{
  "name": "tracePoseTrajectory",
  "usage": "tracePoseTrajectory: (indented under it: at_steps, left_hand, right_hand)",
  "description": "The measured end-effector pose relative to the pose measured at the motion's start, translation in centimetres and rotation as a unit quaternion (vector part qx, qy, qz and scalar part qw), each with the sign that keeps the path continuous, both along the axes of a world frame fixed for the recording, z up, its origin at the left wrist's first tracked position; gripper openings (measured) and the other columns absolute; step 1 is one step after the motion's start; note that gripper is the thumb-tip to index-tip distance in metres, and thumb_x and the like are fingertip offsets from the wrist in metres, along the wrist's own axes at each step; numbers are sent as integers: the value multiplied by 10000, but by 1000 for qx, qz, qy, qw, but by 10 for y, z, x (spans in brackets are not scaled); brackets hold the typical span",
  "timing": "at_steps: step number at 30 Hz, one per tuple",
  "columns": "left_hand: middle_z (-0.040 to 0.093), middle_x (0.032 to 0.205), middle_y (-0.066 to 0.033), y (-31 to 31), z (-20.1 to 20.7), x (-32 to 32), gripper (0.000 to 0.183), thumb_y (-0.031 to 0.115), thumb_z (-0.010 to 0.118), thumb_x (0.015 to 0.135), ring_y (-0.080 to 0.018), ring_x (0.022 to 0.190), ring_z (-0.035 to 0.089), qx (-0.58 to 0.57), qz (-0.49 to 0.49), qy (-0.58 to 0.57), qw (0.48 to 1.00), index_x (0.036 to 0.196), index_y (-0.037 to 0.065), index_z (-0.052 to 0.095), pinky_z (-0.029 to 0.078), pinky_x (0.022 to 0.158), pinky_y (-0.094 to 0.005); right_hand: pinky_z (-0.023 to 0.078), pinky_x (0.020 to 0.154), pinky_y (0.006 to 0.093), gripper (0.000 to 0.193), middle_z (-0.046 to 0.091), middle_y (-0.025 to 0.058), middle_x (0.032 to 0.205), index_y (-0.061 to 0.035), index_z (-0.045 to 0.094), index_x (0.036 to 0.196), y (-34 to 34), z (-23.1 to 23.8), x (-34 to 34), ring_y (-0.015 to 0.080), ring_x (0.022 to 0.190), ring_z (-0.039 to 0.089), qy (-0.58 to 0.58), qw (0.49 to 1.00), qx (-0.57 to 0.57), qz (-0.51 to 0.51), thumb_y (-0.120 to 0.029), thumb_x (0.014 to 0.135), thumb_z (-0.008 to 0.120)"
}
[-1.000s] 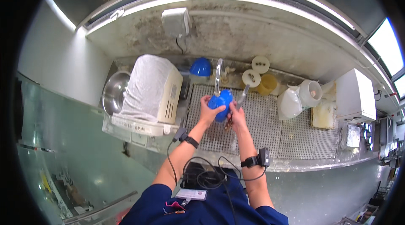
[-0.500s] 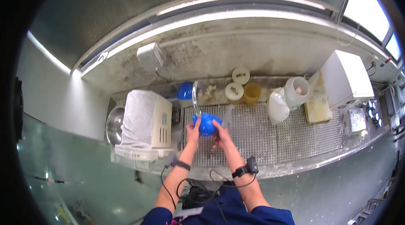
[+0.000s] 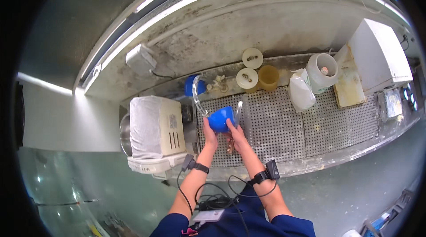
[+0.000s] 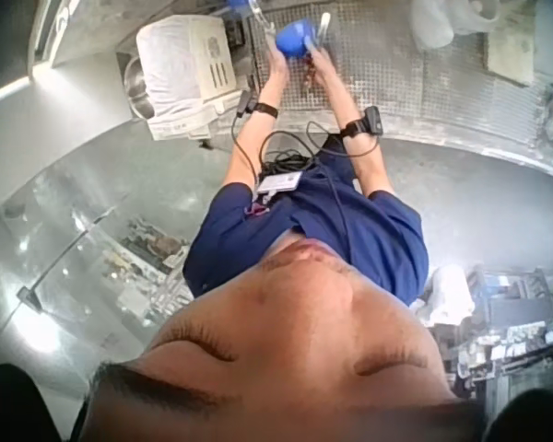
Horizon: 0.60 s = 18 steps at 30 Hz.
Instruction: Applying adhesive or liquid to dental prosthetic components, washing a container, and scooping white powder into the container using a small scoop.
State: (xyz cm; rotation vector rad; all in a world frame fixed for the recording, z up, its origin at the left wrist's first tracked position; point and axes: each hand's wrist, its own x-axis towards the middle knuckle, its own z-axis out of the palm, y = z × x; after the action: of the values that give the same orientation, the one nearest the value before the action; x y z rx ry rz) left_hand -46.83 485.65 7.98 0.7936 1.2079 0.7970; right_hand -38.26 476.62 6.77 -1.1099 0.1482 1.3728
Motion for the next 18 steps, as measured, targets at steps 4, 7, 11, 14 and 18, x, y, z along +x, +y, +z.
tracePoseTrajectory:
  at_steps: [4, 7, 11, 14, 18]
  left_hand:
    - [589, 1157, -160, 3, -19, -13, 595, 527, 339, 1049, -259, 1083, 566, 150, -104, 185, 966, 1190, -16, 536, 430, 928, -368]
    - [603, 1089, -147, 19, -19, -18, 520, 473, 328, 1067, -251, 963, 570, 260, -126, 195, 937, 1117, 3, 544, 435, 859, -381]
    - [614, 899, -152, 30, -6, -29, 479, 395, 343, 1078, -247, 816, 562, 260, -170, 162, 937, 964, -18, 557, 444, 779, -393]
    - [618, 845, -159, 29, 2, -26, 485, 380, 348, 1079, -257, 805, 577, 265, -158, 166, 936, 936, -30, 565, 451, 782, -389]
    - [666, 925, -170, 26, -2, -33, 484, 372, 364, 1075, -264, 886, 621, 275, -167, 82, 943, 1042, -39, 617, 467, 846, -367]
  right_hand:
    - [397, 452, 229, 652, 656, 52, 896, -79, 561, 1202, 5, 1, 6, 168, 719, 664, -4, 1000, -19, -4, -615, 849, 679]
    - [405, 445, 221, 771, 692, 86, 960, -73, 557, 1246, 10, 0, 10, 184, 692, 686, -4, 998, -36, 46, -733, 849, 566]
    - [392, 433, 220, 817, 701, 90, 972, -89, 559, 1250, 11, 13, 3, 211, 730, 704, 11, 998, -21, 63, -798, 861, 445]
    - [379, 422, 222, 812, 703, 84, 967, -113, 568, 1243, 15, 21, -4, 228, 726, 706, -15, 1000, -21, 12, -812, 863, 410]
    - [370, 427, 262, 749, 707, 56, 889, -132, 591, 1212, 19, 24, -20, 227, 691, 697, 4, 999, -14, -50, -784, 884, 418]
